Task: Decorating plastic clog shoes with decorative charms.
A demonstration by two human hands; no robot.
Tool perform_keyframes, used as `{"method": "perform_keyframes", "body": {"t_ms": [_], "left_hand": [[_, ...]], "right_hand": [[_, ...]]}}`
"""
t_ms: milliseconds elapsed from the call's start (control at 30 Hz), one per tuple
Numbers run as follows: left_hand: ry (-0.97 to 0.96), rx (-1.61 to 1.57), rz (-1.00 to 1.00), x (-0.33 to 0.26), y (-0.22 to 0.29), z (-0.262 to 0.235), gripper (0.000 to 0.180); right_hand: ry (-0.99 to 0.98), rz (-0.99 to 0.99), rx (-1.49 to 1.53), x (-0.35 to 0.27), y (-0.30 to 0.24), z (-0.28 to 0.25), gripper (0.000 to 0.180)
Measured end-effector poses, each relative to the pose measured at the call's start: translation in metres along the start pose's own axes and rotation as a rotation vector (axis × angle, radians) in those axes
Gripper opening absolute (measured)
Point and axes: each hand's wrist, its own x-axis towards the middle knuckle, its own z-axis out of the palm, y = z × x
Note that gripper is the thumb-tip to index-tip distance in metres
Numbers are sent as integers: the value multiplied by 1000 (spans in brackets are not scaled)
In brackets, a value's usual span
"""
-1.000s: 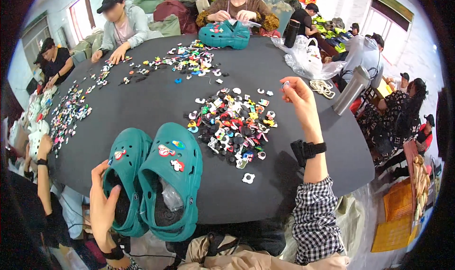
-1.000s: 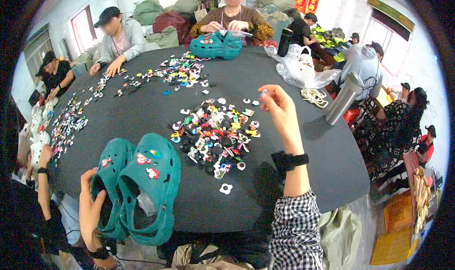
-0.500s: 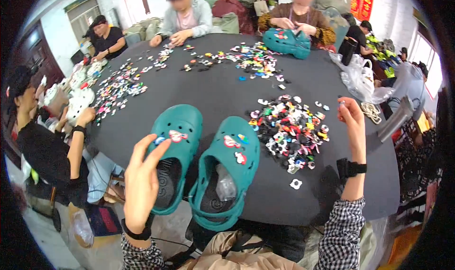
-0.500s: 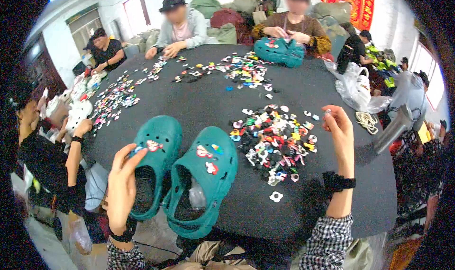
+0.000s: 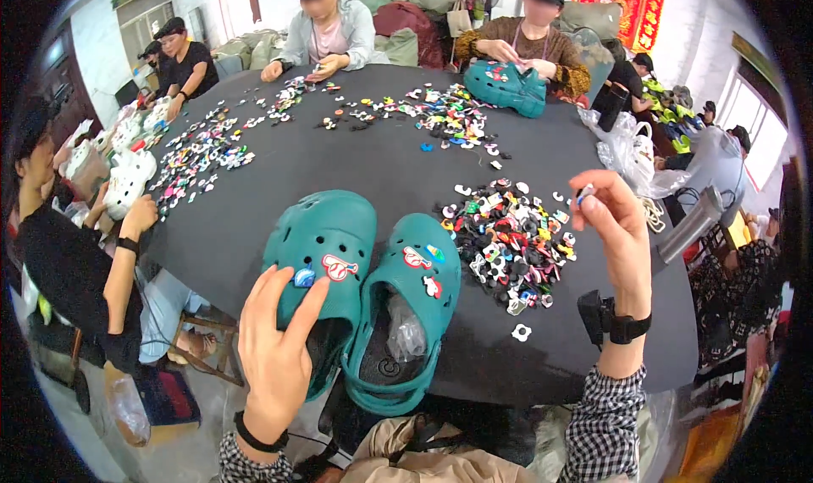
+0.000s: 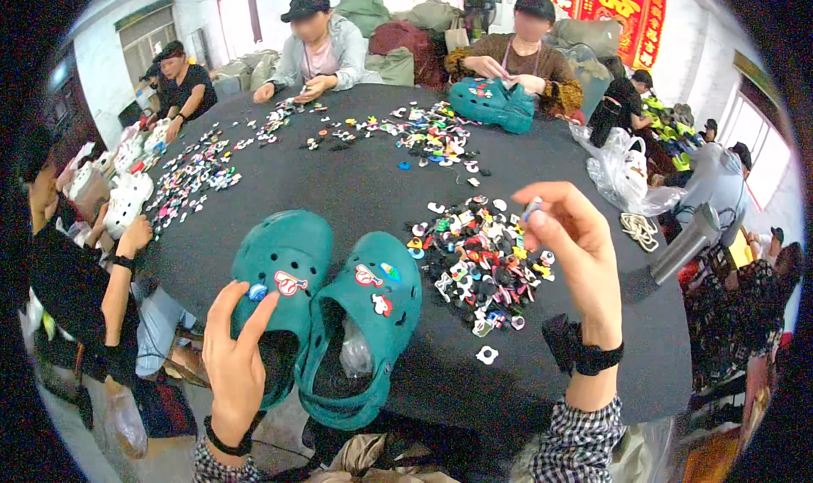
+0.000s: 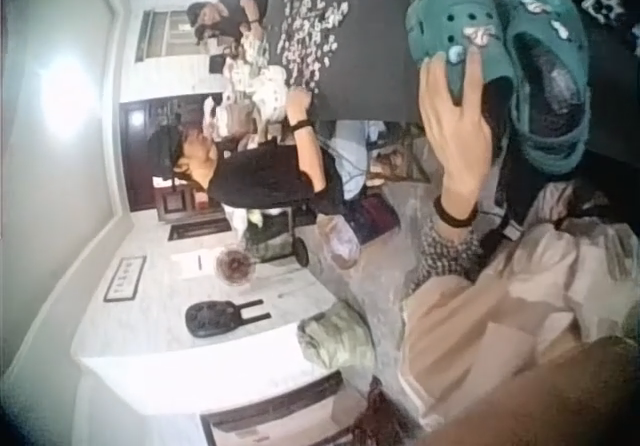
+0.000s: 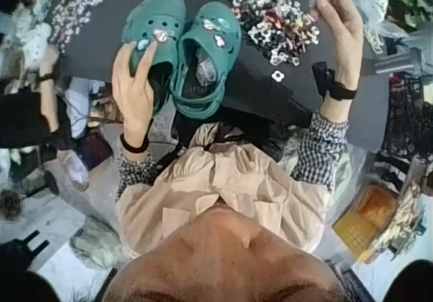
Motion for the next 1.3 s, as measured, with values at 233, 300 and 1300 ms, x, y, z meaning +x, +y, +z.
{"method": "perform_keyframes", "body": {"t_ms": [233,300,1300], "left_hand": [[63,40,-27,-8,8,1,50],[63,36,-20,-6,8,2,51],[121,94,27,-10,9,4,43]], "right_hand": [[-126,-46,129,20,-30,23,20],[-152,-57,234,24,-34,36,20],[-553,-324,-128,49,-18,192,12]]}}
